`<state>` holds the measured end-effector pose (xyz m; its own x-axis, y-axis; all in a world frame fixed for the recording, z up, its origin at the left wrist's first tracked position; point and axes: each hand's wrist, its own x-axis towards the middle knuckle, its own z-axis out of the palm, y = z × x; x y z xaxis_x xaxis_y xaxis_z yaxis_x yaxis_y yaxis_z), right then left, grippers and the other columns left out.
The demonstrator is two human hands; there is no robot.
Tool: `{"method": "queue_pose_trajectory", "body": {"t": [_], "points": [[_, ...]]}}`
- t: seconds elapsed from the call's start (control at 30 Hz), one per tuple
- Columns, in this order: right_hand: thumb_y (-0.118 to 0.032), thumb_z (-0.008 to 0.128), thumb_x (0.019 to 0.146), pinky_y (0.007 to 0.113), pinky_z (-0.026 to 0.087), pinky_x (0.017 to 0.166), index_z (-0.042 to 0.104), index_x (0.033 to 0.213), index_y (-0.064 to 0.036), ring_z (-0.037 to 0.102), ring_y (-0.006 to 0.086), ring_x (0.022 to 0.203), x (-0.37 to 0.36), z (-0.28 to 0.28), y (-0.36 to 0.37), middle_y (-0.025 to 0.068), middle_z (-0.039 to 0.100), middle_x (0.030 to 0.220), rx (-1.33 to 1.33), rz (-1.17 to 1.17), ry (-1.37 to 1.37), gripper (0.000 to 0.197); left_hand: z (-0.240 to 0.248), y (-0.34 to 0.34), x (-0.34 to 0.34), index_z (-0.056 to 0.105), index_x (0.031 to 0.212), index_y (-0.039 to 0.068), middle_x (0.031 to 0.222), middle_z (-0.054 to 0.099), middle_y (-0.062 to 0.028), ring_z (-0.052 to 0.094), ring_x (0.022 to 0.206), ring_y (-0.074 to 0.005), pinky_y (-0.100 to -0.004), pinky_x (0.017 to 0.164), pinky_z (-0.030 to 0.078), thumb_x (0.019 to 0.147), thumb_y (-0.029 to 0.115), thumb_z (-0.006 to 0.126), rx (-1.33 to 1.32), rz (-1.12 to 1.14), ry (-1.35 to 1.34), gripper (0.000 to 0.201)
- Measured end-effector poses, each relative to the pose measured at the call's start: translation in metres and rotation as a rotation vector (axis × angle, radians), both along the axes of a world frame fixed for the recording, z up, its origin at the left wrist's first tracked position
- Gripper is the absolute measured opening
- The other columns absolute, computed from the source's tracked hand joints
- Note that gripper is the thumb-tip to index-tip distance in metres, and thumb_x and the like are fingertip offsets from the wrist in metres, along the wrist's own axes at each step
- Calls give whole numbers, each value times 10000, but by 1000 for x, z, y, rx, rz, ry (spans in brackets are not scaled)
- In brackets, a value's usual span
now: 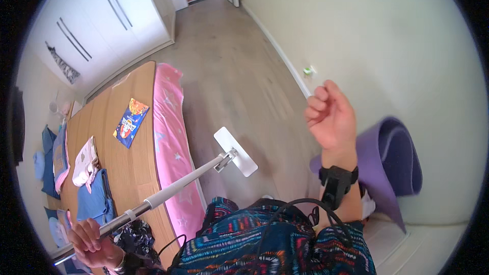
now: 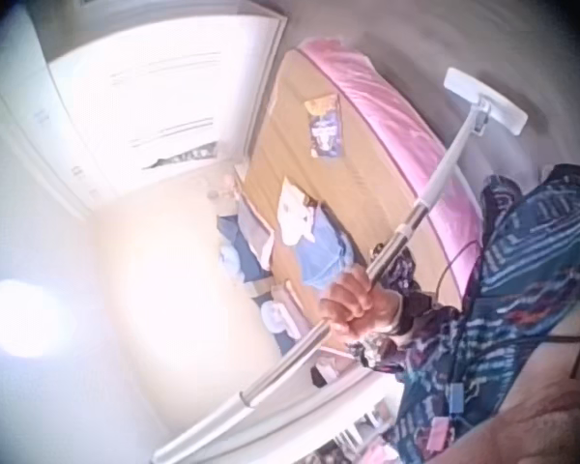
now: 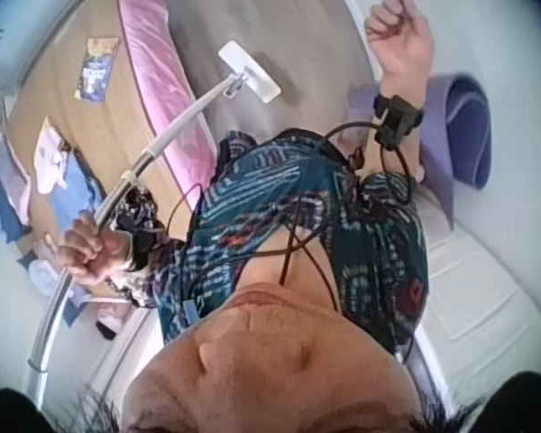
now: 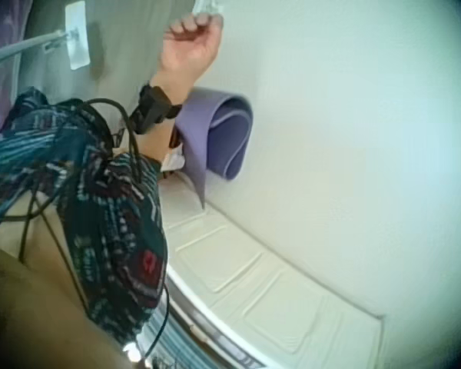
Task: Mopping various floors in an apartment and rinsing the mop in a bucket.
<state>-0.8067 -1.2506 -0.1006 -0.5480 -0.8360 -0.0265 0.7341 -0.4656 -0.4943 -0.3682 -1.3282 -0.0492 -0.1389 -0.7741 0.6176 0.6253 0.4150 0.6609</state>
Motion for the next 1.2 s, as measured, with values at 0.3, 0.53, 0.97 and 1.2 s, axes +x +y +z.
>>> {"method": "queue_pose_trajectory", "body": {"t": [0.3,0.53,0.97,1.2], "points": [[-158,461,788,200,290,461,426,743,-126,343,74,523,-59,-16,-238,-35,386,621,80,86,29,65,-21,-226,-64,321,571,128,438,317,41,282,361,-44,-181,390,232,718,165,538,-96,-85,-29,264],[-147,418,809,190,290,461,406,740,-124,349,64,523,-135,30,-358,-34,398,637,27,-30,151,74,31,-409,-164,318,569,128,430,324,42,290,353,-45,-182,384,238,726,190,531,-151,-173,-136,271],[-139,461,789,197,316,467,432,725,-113,375,68,536,-326,172,-658,-30,410,628,49,18,108,75,138,-642,-281,289,542,135,453,257,39,236,398,-51,-204,448,211,702,177,570,78,133,17,326],[-132,469,781,208,318,474,449,740,-102,374,78,534,-382,129,-805,-28,422,623,45,81,66,54,118,-771,-303,295,521,151,456,266,41,259,413,-57,-201,478,212,635,165,616,137,152,140,341]]}}
